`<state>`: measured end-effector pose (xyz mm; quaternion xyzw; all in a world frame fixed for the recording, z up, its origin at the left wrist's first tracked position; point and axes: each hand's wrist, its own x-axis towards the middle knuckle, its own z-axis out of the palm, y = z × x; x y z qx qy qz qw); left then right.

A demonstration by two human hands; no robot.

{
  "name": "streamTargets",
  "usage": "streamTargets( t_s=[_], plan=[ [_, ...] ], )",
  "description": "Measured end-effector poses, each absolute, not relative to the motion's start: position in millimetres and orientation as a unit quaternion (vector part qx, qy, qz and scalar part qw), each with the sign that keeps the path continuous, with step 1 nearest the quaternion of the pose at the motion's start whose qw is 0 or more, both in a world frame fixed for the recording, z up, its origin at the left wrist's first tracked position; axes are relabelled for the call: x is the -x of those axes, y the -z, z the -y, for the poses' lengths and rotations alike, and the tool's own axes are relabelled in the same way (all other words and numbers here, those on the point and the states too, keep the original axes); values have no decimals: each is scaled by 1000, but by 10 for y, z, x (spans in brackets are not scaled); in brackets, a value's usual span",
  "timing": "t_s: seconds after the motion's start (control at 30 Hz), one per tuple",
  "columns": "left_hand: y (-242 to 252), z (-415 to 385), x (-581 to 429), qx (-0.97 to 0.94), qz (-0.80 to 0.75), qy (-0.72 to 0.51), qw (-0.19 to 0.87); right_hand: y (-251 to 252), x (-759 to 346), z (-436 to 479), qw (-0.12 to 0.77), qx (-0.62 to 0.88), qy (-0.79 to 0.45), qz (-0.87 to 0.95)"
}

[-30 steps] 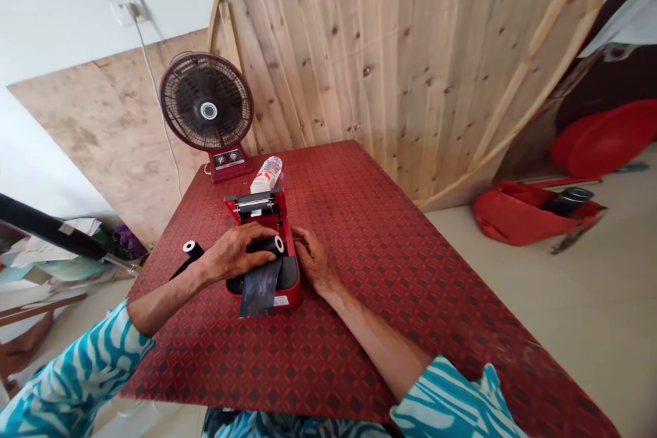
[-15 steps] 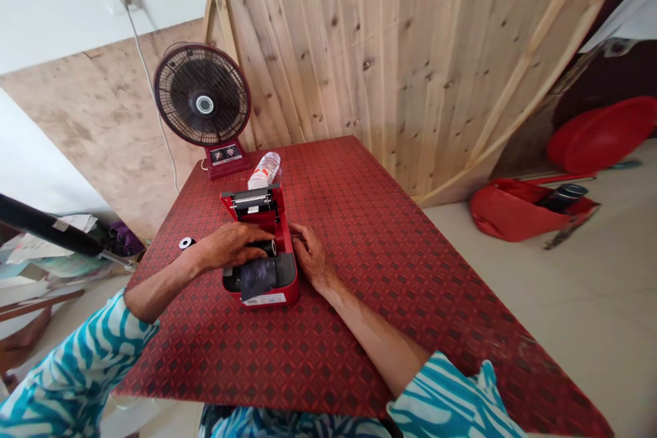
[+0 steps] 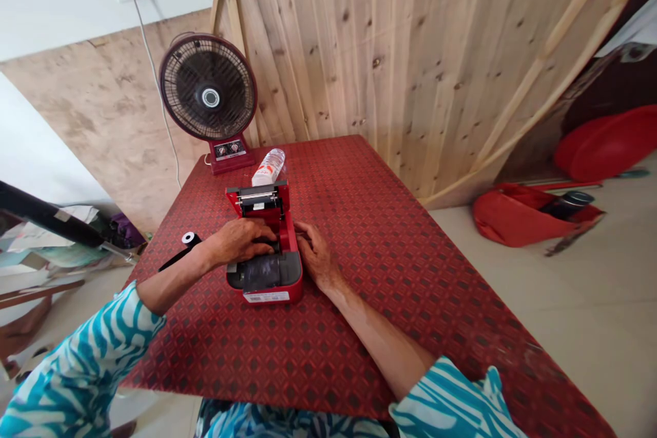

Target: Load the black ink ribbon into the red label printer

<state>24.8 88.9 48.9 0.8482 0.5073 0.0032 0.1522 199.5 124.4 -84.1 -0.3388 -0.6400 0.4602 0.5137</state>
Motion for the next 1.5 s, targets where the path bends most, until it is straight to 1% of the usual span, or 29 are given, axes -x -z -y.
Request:
streamTargets(
  t_s=[0.07, 0.17, 0.27, 0.4, 0.5, 0.63, 0.83, 0.97, 1.33, 1.5],
  plan=[
    [-461, -896, -231, -843, -507, -33, 176, 829, -1996, -1239, 511, 340, -462, 640],
    [-455, -837, -180, -814, -515, -143, 228, 811, -1995, -1236, 512, 341, -463, 638],
    [-508, -663, -128, -787, -528, -211, 239, 799, -1996, -1234, 513, 341, -463, 637],
    [-542, -362, -83, -815, -482, -192, 257, 810, -2003, -1238, 511, 339, -467, 637],
    [-489, -218, -64, -846, -458, -172, 211, 836, -2005, -1248, 511, 342, -458, 641],
    [-467, -143, -58, -849, -475, -187, 136, 858, -1996, -1259, 513, 349, -457, 638],
    [-511, -44, -119, -885, -431, -137, 107, 870, -1977, -1260, 515, 349, -463, 632],
    [-456, -31, -140, -880, -438, -160, 89, 889, -1979, -1265, 522, 345, -458, 632],
    [-275, -68, -105, -854, -441, -253, 111, 878, -1996, -1267, 509, 349, -462, 637],
    [-244, -110, -109, -850, -441, -271, 101, 866, -1999, -1260, 508, 351, -463, 636]
  ],
)
